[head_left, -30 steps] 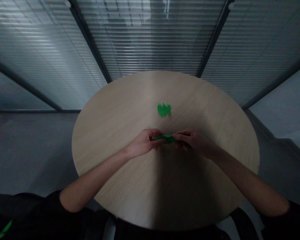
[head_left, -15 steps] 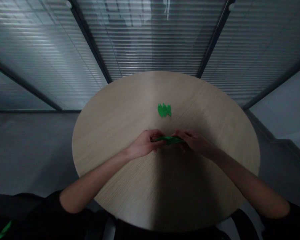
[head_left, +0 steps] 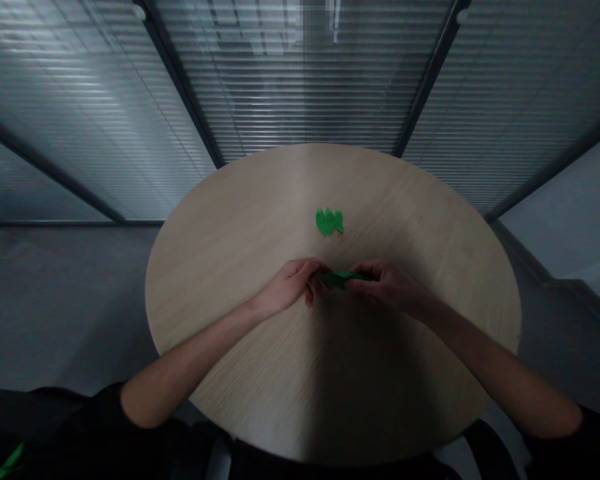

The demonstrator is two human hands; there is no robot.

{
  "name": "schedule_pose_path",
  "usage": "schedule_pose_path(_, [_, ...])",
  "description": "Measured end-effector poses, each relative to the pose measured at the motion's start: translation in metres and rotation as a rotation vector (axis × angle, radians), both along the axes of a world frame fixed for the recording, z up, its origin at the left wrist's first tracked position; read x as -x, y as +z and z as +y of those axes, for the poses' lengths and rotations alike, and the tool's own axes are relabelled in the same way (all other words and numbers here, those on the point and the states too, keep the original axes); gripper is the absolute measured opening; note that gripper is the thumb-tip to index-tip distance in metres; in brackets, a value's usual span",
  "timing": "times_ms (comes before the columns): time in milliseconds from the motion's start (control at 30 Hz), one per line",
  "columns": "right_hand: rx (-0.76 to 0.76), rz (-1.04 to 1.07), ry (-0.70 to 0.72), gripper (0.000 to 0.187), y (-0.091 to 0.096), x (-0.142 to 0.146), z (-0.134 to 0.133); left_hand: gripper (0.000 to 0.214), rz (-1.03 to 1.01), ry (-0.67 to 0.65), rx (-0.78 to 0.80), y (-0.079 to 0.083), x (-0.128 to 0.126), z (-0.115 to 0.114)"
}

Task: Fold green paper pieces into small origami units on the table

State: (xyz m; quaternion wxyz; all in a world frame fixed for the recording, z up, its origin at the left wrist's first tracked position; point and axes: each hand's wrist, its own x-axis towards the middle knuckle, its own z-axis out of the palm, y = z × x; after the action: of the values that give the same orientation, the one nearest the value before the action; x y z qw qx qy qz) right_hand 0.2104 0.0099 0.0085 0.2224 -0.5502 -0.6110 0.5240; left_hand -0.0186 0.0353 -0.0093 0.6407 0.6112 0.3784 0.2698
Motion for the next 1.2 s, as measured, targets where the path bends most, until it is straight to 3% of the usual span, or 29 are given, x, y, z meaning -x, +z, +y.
schedule_pose_path(267, [-0.046, -0.024, 0.008, 0.028, 0.007, 0.004, -0.003, 0.036, 0.126, -0.047, -0.104, 0.007, -0.001, -0.004])
schedule_pose_path(500, [-0.118, 0.01, 0.081, 0.024, -0.003, 0.005, -0.002, 0.021, 0.23, -0.032, -0.218, 0.008, -0.002, -0.009])
schedule_pose_path(633, [-0.36, -0.048, 0.149, 0.014, -0.009, 0.006, -0.004, 0.017, 0.27, -0.061, -0.39, 0.007, 0.0, -0.01])
schedule_pose_path(733, [-0.59, -0.207, 0.217, 0.005, -0.011, 0.006, -0.006, 0.016, 0.357, -0.105, -0.624, 0.005, 0.003, -0.01])
schedule_pose_path(900, [-0.844, -0.425, 0.343, 0.008, -0.014, 0.006, -0.008, 0.016, 0.523, -0.2, -0.935, 0.006, 0.008, -0.012])
schedule_pose_path(1067, [-0.886, -0.542, 0.415, 0.004, -0.014, 0.008, -0.01, 0.018, 0.637, -0.268, -1.001, 0.01, 0.008, -0.014])
schedule_pose_path(1200, [-0.821, -0.578, 0.411, 0.004, -0.012, 0.01, -0.012, 0.018, 0.695, -0.279, -0.957, 0.011, 0.007, -0.015])
